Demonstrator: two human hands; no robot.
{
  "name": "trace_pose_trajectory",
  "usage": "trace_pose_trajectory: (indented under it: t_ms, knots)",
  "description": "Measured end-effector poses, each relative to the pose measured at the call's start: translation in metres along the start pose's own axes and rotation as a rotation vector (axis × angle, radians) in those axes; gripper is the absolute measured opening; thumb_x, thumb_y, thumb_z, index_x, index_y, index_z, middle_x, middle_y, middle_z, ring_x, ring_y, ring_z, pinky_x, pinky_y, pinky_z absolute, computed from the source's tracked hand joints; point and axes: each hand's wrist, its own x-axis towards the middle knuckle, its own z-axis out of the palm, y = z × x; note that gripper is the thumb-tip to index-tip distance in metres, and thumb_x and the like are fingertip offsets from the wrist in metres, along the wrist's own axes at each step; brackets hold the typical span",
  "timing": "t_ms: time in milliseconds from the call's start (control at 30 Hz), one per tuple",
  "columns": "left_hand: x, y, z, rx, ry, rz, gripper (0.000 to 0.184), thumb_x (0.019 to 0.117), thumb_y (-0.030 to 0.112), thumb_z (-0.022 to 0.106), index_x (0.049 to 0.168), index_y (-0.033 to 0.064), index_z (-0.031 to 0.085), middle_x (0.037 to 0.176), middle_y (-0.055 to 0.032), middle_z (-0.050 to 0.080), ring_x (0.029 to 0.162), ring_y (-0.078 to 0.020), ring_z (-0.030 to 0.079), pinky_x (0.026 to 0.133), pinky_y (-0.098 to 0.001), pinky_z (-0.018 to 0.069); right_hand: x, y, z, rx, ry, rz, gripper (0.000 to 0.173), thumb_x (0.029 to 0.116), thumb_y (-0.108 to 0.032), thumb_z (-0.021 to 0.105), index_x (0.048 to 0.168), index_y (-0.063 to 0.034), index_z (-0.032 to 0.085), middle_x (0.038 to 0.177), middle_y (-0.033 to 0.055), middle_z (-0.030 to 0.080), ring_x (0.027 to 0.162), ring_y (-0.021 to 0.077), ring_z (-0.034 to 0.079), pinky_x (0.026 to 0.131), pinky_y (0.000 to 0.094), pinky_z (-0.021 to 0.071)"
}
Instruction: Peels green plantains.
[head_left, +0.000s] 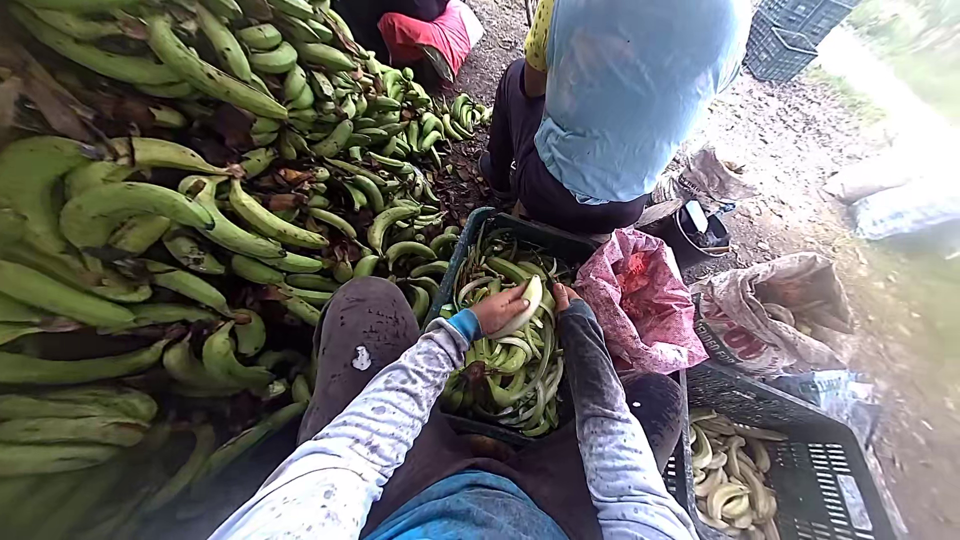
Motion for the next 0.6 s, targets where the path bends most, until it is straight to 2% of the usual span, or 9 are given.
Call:
trace_pose_trajectory:
  t_ms: [67,100,133,233,300,367,467,533,600]
  knots:
    - [0.003,-0.005,-0.006,-0.195,0.169,-0.107,0.048,0.1125,0.022,0.034,0.155,-0.0005,0.039,0.152,-0.023,0.049,0.139,-0.0327,0.049,0.118,-0.0498,0.0346,0.035,0.067,0.001,-0.207,-0.018,-0.444,0.042,0.1084,-0.019,0.042,0.129,0.0136,0.059,0.124,0.0337,0.064,0.119,0.0375,0.062,0.109,0.0495,0.0439]
    - [0.005,-0.003,-0.009,-0.358,0.297,-0.183,0.043,0.1122,0.023,0.036,0.145,-0.0004,0.051,0.138,-0.0176,0.06,0.125,-0.0243,0.058,0.11,-0.0426,0.043,0.039,0.08,0.0,-0.314,-0.043,-0.568,0.046,0.1049,-0.029,0.047,0.132,0.0057,0.062,0.123,0.0301,0.066,0.118,0.041,0.063,0.106,0.057,0.0452]
    - [0.006,0.002,-0.011,-0.557,0.436,-0.245,0.035,0.1115,0.023,0.038,0.126,-0.0008,0.06,0.108,-0.0098,0.066,0.094,-0.014,0.062,0.087,-0.0323,0.0511,0.027,0.078,-0.001,-0.433,-0.083,-0.621,0.048,0.1036,-0.035,0.053,0.137,-0.0017,0.061,0.126,0.027,0.066,0.12,0.0432,0.062,0.106,0.0619,0.0447]
    - [0.006,0.0,-0.032,-1.057,0.41,-0.333,0.041,0.1111,0.033,0.027,0.097,0.0085,0.056,0.066,-0.0018,0.06,0.05,-0.0083,0.057,0.046,-0.0217,0.0495,-0.004,0.084,0.013,-0.512,-0.018,-0.989,0.052,0.0927,-0.045,0.068,0.128,-0.0065,0.071,0.112,0.0245,0.071,0.106,0.0448,0.067,0.095,0.0647,0.0489]
    - [0.008,-0.003,-0.04,-1.132,0.331,-0.389,0.049,0.1095,0.039,0.022,0.087,0.0095,0.055,0.059,-0.0032,0.057,0.042,-0.0119,0.054,0.039,-0.0238,0.0462,-0.008,0.087,0.019,-0.493,0.08,-1.135,0.049,0.0897,-0.047,0.07,0.121,-0.0089,0.075,0.105,0.0229,0.072,0.098,0.044,0.068,0.088,0.0633,0.0504]
    - [0.005,0.002,-0.028,-1.107,0.41,-0.317,0.037,0.1101,0.03,0.027,0.094,0.0107,0.054,0.064,-0.0001,0.057,0.048,-0.0072,0.053,0.044,-0.0204,0.0465,-0.007,0.083,0.02,-0.516,0.124,-1.065,0.047,0.0895,-0.041,0.073,0.124,-0.0096,0.074,0.106,0.0238,0.071,0.1,0.0443,0.067,0.089,0.0627,0.0497]
    - [-0.001,0.009,0.004,-1.044,0.527,-0.108,0.03,0.1124,0.02,0.03,0.117,0.0043,0.055,0.087,-0.0001,0.059,0.074,-0.0039,0.058,0.069,-0.0219,0.0516,0.011,0.065,0.013,-0.49,-0.013,-0.603,0.05,0.1017,-0.035,0.06,0.144,-0.0084,0.057,0.131,0.0275,0.062,0.125,0.0462,0.057,0.106,0.065,0.0416]
    - [0.003,0.011,0.012,-1.042,0.515,-0.128,0.028,0.1092,0.019,0.036,0.119,0.0056,0.059,0.087,-0.0016,0.064,0.073,-0.006,0.062,0.066,-0.0236,0.0536,0.03,0.062,0.013,-0.302,-0.028,-0.411,0.049,0.1083,-0.032,0.047,0.148,-0.0024,0.051,0.142,0.0279,0.056,0.137,0.0419,0.05,0.116,0.06,0.0351]
    - [0.006,0.006,0.009,-1.083,0.429,-0.12,0.031,0.1067,0.017,0.034,0.123,0.0073,0.059,0.085,-0.0021,0.065,0.067,-0.007,0.061,0.059,-0.0226,0.0523,0.056,0.073,0.018,-0.107,0.0,-0.348,0.047,0.1108,-0.023,0.039,0.142,0.0086,0.051,0.14,0.0315,0.056,0.134,0.0376,0.052,0.117,0.0505,0.0358]
